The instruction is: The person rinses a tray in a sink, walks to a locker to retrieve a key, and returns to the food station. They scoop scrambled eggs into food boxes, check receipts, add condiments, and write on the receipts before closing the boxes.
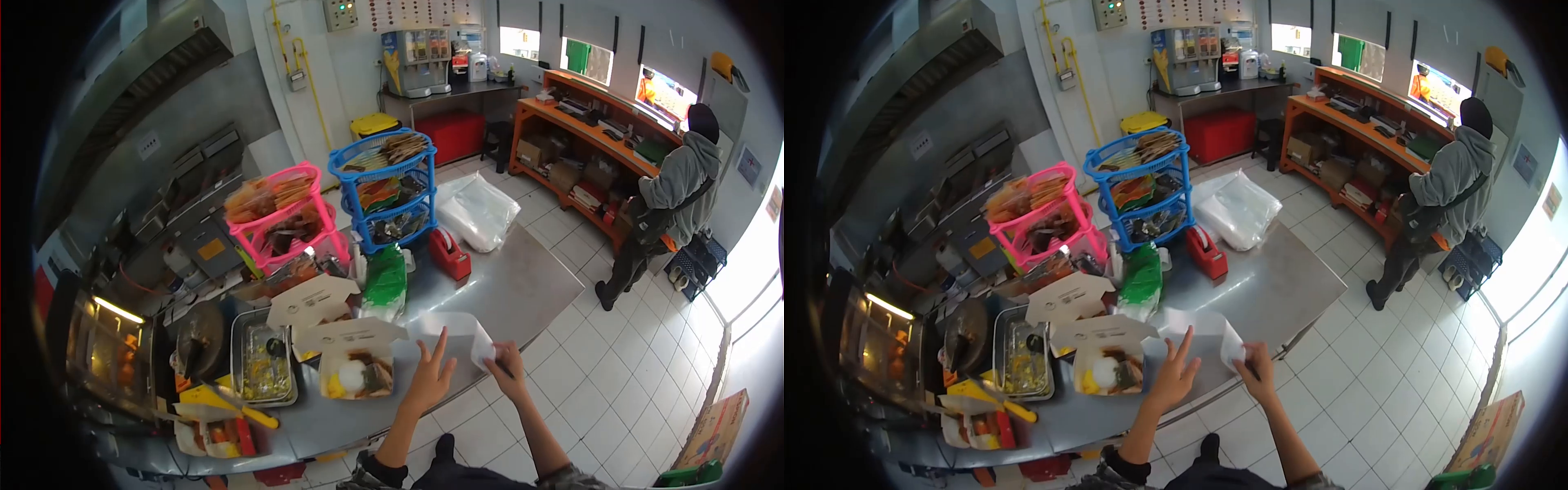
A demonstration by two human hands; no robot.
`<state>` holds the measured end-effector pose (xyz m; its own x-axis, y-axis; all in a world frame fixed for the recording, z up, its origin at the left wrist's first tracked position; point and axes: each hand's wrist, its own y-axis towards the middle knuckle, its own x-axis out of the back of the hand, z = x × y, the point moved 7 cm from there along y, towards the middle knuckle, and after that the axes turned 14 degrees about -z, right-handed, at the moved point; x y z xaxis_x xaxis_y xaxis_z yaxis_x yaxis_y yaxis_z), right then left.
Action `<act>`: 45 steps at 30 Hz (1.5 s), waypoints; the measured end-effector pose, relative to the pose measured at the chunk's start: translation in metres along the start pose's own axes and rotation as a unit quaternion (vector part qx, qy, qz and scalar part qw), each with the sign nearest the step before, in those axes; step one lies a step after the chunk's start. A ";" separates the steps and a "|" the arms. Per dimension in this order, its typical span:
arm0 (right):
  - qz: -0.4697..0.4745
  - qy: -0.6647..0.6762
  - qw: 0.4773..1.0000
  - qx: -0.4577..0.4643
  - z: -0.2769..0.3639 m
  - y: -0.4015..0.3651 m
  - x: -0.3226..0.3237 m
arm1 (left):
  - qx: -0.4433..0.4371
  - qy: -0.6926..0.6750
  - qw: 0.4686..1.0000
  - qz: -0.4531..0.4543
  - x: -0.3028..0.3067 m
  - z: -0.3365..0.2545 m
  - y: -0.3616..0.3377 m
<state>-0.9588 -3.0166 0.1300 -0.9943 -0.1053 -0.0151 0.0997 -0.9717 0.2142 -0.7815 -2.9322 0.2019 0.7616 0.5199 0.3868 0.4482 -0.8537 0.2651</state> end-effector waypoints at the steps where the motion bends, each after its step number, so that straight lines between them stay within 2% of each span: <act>1: 0.013 -0.016 1.000 0.012 -0.017 0.011 -0.013 | 0.018 -0.004 1.000 0.024 0.008 -0.007 -0.004; 3: 0.027 -0.140 0.988 0.063 -0.028 0.027 -0.040 | 0.047 -0.004 0.998 0.045 0.024 0.005 -0.019; 5: 0.048 -0.201 0.978 0.028 -0.040 0.037 -0.064 | 0.020 -0.009 1.000 -0.021 0.053 0.039 -0.040; 6: 0.059 -0.199 0.978 0.019 -0.042 0.038 -0.074 | 0.061 0.019 0.993 -0.095 0.081 0.048 -0.047; 7: 0.036 -0.167 0.984 0.058 -0.036 0.044 -0.081 | 0.097 0.049 0.980 -0.168 0.112 0.056 -0.052; 8: 0.010 -0.132 0.986 0.101 -0.028 0.056 -0.090 | 0.062 0.125 0.957 -0.254 0.142 0.067 -0.057; 9: 0.018 -0.126 0.987 0.098 -0.030 0.068 -0.100 | 0.028 0.202 0.920 -0.335 0.169 0.083 -0.064; 11: 0.037 -0.207 0.954 0.214 -0.029 0.077 -0.110 | 0.011 0.302 0.856 -0.421 0.204 0.113 -0.070; 12: 0.049 -0.204 0.956 0.206 -0.039 0.084 -0.113 | 0.022 0.311 0.852 -0.421 0.211 0.131 -0.069; 14: 0.066 -0.229 0.936 0.257 -0.052 0.092 -0.121 | 0.180 0.159 0.880 -0.409 0.219 0.178 -0.069; 15: 0.074 -0.224 0.938 0.256 -0.048 0.095 -0.125 | 0.183 0.164 0.876 -0.414 0.220 0.177 -0.070; 17: 0.112 -0.321 0.924 0.176 -0.046 0.102 -0.127 | 0.244 0.197 0.877 -0.364 0.209 0.181 -0.070; 18: 0.122 -0.316 0.924 0.175 -0.041 0.105 -0.132 | 0.250 0.202 0.872 -0.369 0.203 0.183 -0.072; 20: 0.073 -0.244 0.955 0.155 -0.032 0.110 -0.133 | 0.207 0.227 0.844 -0.439 0.196 0.178 -0.089; 22: 0.094 -0.213 0.961 0.151 -0.020 0.116 -0.154 | 0.233 0.204 0.842 -0.442 0.188 0.180 -0.101; 24: 0.179 -0.059 0.959 0.210 0.021 0.106 -0.187 | 0.258 0.180 0.840 -0.443 0.185 0.182 -0.111; 26: 0.233 -0.045 0.946 0.222 0.052 0.096 -0.215 | 0.391 -0.015 0.826 -0.405 0.170 0.198 -0.130; 28: 0.286 -0.031 0.929 0.233 0.068 0.085 -0.232 | 0.414 -0.035 0.816 -0.402 0.164 0.184 -0.136; 30: 0.424 0.054 0.904 0.001 0.052 0.071 -0.250 | 0.433 -0.056 0.806 -0.399 0.159 0.158 -0.133; 32: 0.443 0.059 0.894 -0.032 0.044 0.065 -0.248 | 0.415 -0.215 0.709 -0.528 0.163 0.130 -0.130; 33: 0.454 -0.017 0.890 0.018 0.040 0.060 -0.244 | 0.414 -0.213 0.706 -0.533 0.165 0.131 -0.125; 34: 0.461 -0.093 0.880 0.068 0.034 0.052 -0.239 | 0.285 -0.082 0.726 -0.621 0.187 0.113 -0.121; 35: 0.460 -0.113 0.868 0.145 0.036 0.041 -0.232 | 0.145 0.054 0.717 -0.680 0.202 0.089 -0.117; 36: 0.463 -0.111 0.868 0.142 0.037 0.030 -0.226 | 0.147 0.059 0.716 -0.680 0.207 0.079 -0.107; 38: 0.489 -0.219 0.830 0.153 0.033 0.005 -0.213 | 0.092 0.304 0.813 -0.488 0.204 0.037 -0.059; 39: 0.490 -0.218 0.831 0.149 0.029 -0.003 -0.208 | 0.094 0.306 0.813 -0.486 0.205 0.041 -0.054; 41: 0.439 -0.221 0.837 0.240 0.033 -0.015 -0.201 | 0.193 0.473 0.823 -0.250 0.184 0.070 -0.036; 42: 0.440 -0.221 0.838 0.236 0.032 -0.020 -0.200 | 0.195 0.474 0.823 -0.246 0.180 0.071 -0.033; 44: 0.411 -0.193 0.859 0.237 0.038 -0.023 -0.198 | 0.420 0.432 0.784 -0.149 0.170 0.099 -0.045; 45: 0.408 -0.193 0.861 0.235 0.041 -0.024 -0.200 | 0.418 0.435 0.784 -0.146 0.166 0.104 -0.048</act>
<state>-0.7642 -2.9632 0.1682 -0.5466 -0.5463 0.6346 0.8356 -0.4049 0.3712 -0.6276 -2.8076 0.1612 0.1262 0.2089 0.9698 0.9711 -0.2258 -0.0777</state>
